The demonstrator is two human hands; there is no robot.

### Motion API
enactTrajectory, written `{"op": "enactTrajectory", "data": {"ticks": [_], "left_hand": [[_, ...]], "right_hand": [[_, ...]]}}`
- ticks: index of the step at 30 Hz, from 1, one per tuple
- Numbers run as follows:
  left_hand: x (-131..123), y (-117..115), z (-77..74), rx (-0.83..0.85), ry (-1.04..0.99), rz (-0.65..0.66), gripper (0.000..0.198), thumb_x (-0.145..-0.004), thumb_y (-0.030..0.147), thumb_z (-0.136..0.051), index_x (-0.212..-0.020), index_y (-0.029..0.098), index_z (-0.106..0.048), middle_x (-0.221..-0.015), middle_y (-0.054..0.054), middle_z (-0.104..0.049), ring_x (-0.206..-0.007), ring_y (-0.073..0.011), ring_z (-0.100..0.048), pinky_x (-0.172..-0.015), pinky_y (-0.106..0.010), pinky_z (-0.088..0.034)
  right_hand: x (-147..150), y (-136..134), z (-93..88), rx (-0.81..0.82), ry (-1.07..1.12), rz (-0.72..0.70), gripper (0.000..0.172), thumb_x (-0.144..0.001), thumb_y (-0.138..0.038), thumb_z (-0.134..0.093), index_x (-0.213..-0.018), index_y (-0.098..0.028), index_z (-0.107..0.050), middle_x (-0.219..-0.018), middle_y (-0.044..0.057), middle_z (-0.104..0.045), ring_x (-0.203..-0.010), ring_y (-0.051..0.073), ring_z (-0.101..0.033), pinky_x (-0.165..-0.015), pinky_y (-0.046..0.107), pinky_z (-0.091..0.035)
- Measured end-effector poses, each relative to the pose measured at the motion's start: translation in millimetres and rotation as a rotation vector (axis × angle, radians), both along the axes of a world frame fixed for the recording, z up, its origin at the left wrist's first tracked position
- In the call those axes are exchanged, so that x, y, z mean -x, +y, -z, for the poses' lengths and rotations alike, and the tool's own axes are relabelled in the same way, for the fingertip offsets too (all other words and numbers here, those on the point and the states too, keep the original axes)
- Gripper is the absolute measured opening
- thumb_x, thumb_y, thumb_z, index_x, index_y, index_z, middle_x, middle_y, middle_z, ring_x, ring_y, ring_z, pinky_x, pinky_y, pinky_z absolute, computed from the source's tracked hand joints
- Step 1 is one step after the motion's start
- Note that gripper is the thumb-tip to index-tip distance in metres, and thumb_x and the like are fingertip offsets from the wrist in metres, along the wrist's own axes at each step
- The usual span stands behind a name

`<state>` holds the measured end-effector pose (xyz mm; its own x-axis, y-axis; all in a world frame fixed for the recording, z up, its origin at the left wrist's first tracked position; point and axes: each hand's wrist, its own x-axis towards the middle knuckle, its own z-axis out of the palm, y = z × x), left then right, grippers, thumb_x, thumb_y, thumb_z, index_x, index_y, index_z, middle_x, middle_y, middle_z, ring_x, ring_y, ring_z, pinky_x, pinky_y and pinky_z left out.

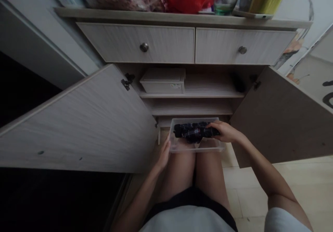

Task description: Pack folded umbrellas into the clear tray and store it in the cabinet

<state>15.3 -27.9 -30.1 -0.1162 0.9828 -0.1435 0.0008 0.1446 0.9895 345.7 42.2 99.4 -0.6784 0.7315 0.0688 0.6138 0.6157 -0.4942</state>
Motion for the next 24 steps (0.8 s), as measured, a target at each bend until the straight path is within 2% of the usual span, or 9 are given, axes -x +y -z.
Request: {"op": "enactTrajectory", "data": {"ticks": [4, 9, 14, 17, 20, 22, 24], "left_hand": [[-2, -1, -2.7, 0.023, 0.006, 0.021, 0.083, -0.089, 0.074, -0.048, -0.155, 0.024, -0.043, -0.163, -0.014, -0.037, -0.114, -0.0313, -0.068, -0.110, -0.050, -0.047], [-2, -2, -3.6, -0.005, 0.013, 0.040, 0.082, -0.090, 0.075, -0.046, -0.155, 0.026, -0.042, -0.162, -0.012, -0.040, -0.110, -0.0300, -0.070, -0.108, -0.048, -0.048], [0, -3, -4.3, 0.022, 0.000, 0.030, 0.079, -0.090, 0.072, -0.049, -0.154, 0.027, -0.045, -0.158, -0.011, -0.047, -0.107, -0.0275, -0.071, -0.106, -0.045, -0.049], [0, -2, -5.8, 0.012, 0.012, 0.025, 0.081, -0.088, 0.075, -0.048, -0.154, 0.028, -0.045, -0.159, -0.011, -0.044, -0.106, -0.0291, -0.071, -0.107, -0.047, -0.048], [-1, -1, -6.0, -0.008, 0.018, 0.024, 0.082, -0.087, 0.077, -0.048, -0.153, 0.029, -0.046, -0.161, -0.010, -0.042, -0.107, -0.0311, -0.071, -0.107, -0.048, -0.048], [-1, -1, -4.5, -0.015, 0.024, 0.021, 0.083, -0.086, 0.079, -0.047, -0.153, 0.029, -0.047, -0.161, -0.009, -0.042, -0.105, -0.0311, -0.071, -0.107, -0.049, -0.048], [-2, -1, -2.0, -0.011, 0.027, 0.017, 0.086, -0.085, 0.081, -0.047, -0.153, 0.029, -0.046, -0.160, -0.010, -0.044, -0.102, -0.0303, -0.072, -0.107, -0.050, -0.048]], "right_hand": [[6, 2, 18.0, -0.059, -0.108, 0.003, 0.049, -0.076, -0.012, -0.068, -0.125, -0.020, -0.065, -0.111, 0.013, -0.069, -0.103, 0.027, -0.066, -0.089, 0.038, -0.053], [17, 7, 36.4, -0.100, -0.127, -0.018, 0.050, -0.076, -0.011, -0.068, -0.125, -0.019, -0.063, -0.113, 0.013, -0.067, -0.106, 0.028, -0.063, -0.092, 0.039, -0.050], [25, 6, 51.1, -0.161, -0.177, 0.055, 0.046, -0.077, -0.015, -0.073, -0.122, -0.019, -0.065, -0.114, 0.013, -0.064, -0.106, 0.028, -0.059, -0.091, 0.039, -0.048], [32, 2, 54.4, -0.237, -0.295, 0.114, 0.045, -0.078, -0.019, -0.075, -0.123, -0.020, -0.067, -0.118, 0.015, -0.061, -0.107, 0.031, -0.057, -0.091, 0.042, -0.047], [36, 1, 53.6, -0.256, -0.392, 0.129, 0.039, -0.082, -0.021, -0.073, -0.122, -0.020, -0.069, -0.114, 0.017, -0.062, -0.104, 0.032, -0.058, -0.089, 0.042, -0.047], [31, 7, 50.0, -0.205, -0.351, 0.065, 0.036, -0.084, -0.027, -0.073, -0.119, -0.022, -0.070, -0.111, 0.015, -0.063, -0.103, 0.030, -0.060, -0.089, 0.041, -0.048], [20, 21, 43.6, -0.112, -0.200, -0.003, 0.035, -0.086, -0.037, -0.072, -0.118, -0.023, -0.070, -0.108, 0.012, -0.065, -0.101, 0.026, -0.062, -0.090, 0.038, -0.049]]}}
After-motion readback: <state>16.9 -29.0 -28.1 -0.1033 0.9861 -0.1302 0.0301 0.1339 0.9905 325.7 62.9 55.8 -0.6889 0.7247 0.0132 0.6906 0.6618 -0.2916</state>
